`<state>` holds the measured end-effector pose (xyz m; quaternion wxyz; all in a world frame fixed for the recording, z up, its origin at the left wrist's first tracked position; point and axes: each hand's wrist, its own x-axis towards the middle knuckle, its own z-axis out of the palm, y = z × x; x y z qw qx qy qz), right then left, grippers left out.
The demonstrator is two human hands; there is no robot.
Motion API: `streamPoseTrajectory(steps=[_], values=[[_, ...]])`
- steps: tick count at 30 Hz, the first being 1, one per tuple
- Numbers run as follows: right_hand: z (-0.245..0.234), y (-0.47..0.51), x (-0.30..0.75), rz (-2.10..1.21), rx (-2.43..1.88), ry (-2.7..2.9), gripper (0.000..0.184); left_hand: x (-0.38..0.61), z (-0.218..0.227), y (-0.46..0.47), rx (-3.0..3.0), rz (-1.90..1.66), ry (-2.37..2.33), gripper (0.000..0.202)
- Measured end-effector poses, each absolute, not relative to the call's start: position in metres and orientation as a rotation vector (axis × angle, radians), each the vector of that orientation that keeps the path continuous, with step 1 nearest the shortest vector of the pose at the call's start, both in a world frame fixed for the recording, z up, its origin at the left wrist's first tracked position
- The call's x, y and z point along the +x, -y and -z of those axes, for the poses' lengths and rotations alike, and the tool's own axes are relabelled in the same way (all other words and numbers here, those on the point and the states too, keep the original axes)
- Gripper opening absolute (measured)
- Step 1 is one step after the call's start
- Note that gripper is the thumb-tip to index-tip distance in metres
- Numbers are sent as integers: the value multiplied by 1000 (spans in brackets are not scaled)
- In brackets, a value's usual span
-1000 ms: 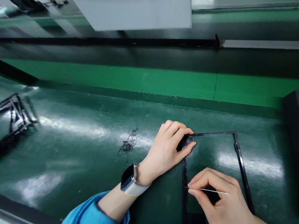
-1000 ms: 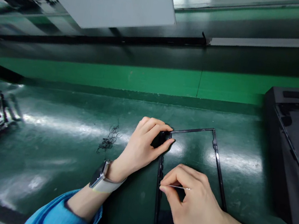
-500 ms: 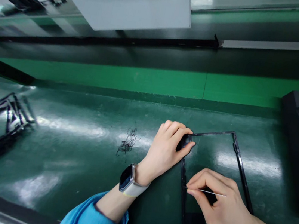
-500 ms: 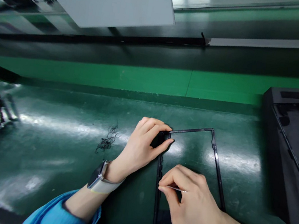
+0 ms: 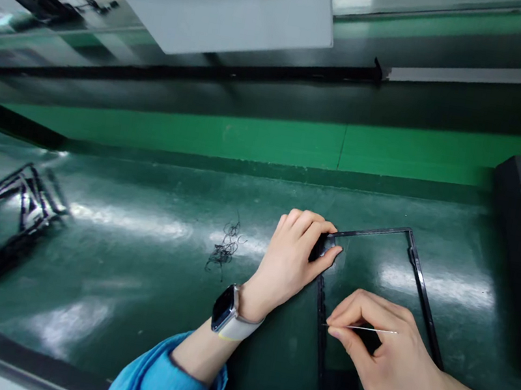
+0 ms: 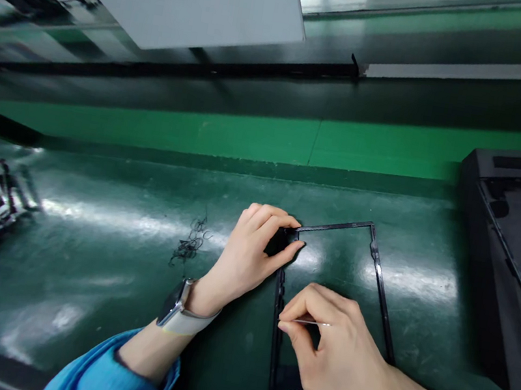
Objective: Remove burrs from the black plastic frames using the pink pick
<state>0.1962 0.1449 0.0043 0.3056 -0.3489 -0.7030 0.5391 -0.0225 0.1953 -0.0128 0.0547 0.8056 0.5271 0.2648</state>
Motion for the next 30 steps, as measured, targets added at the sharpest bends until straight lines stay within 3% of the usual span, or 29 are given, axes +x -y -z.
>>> streamPoseTrajectory(steps=[30], values=[[-2,-144,197,-1459,-970,1846,20,-22,12,-195,2458,-798,-1609,18]])
